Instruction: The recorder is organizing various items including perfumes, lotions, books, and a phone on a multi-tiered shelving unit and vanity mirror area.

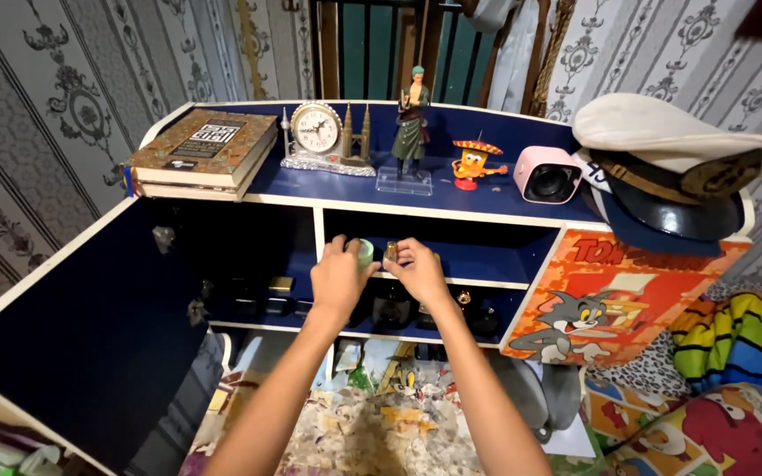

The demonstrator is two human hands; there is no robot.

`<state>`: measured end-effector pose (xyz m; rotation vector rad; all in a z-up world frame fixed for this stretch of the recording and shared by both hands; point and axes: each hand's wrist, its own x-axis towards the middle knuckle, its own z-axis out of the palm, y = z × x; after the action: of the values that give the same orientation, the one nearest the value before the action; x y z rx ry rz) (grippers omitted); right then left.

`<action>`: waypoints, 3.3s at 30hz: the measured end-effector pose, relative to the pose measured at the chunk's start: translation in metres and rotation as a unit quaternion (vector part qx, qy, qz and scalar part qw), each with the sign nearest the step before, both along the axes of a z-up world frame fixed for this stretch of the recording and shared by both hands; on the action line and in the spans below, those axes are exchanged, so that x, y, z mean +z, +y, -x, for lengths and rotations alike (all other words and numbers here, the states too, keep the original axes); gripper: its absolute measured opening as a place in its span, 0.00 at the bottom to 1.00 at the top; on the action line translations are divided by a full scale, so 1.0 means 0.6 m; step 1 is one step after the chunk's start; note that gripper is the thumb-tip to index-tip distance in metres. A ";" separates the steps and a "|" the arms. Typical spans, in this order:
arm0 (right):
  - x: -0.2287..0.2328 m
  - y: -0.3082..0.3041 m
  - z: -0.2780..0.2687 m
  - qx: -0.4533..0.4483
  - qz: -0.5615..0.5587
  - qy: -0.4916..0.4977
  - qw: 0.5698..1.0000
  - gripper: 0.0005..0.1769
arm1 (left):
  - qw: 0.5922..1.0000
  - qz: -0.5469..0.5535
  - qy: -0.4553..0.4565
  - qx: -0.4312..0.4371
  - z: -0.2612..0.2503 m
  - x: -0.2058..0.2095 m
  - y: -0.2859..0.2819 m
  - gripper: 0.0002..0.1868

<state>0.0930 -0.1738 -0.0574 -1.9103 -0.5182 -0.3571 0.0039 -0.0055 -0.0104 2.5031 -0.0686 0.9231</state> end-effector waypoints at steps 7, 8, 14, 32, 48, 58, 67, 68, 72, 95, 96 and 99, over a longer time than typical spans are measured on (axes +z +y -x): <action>-0.018 -0.002 -0.011 -0.003 -0.003 -0.026 1.000 0.16 | 0.998 -0.034 -0.051 -0.008 -0.002 -0.017 0.009 0.18; -0.018 -0.001 -0.009 -0.004 -0.004 -0.026 1.000 0.16 | 0.998 -0.035 -0.051 -0.008 -0.006 -0.023 0.014 0.18; -0.007 -0.002 0.002 0.009 -0.011 -0.039 0.999 0.16 | 0.989 -0.107 -0.087 -0.045 -0.046 -0.054 0.045 0.15; -0.008 -0.008 -0.018 0.017 0.000 -0.046 0.999 0.16 | 0.975 -0.189 0.021 -0.113 -0.121 0.014 0.066 0.17; 0.004 -0.008 -0.014 0.031 0.007 -0.019 0.999 0.14 | 0.977 -0.168 0.100 -0.082 -0.150 0.019 0.041 0.12; 0.019 -0.006 -0.008 0.057 0.008 -0.017 0.998 0.14 | 0.963 -0.105 0.095 -0.229 -0.152 0.029 0.064 0.20; 0.005 0.007 -0.023 0.063 -0.004 -0.027 0.998 0.14 | 0.961 -0.082 0.100 -0.245 -0.156 0.020 0.072 0.21; 0.011 0.007 -0.020 0.063 -0.004 -0.029 0.998 0.14 | 0.961 -0.082 0.099 -0.245 -0.157 0.021 0.072 0.21; 0.007 0.008 -0.020 0.076 -0.021 -0.011 0.997 0.15 | 0.963 -0.054 0.103 -0.243 -0.149 0.019 0.073 0.21; -0.033 0.008 -0.067 0.090 -0.026 -0.003 0.996 0.25 | 0.968 -0.041 0.052 -0.242 -0.129 0.012 0.070 0.17; -0.034 0.008 -0.067 0.092 -0.023 0.003 0.995 0.25 | 0.968 -0.039 0.048 -0.242 -0.127 0.011 0.070 0.17; -0.028 0.007 -0.064 0.093 -0.018 0.006 0.996 0.24 | 0.969 -0.038 0.045 -0.239 -0.119 0.017 0.067 0.17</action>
<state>0.1314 -0.1693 -0.0744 -1.8118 -0.6708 -0.2320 0.0753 0.0348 -0.0002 2.4266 -0.6568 0.6124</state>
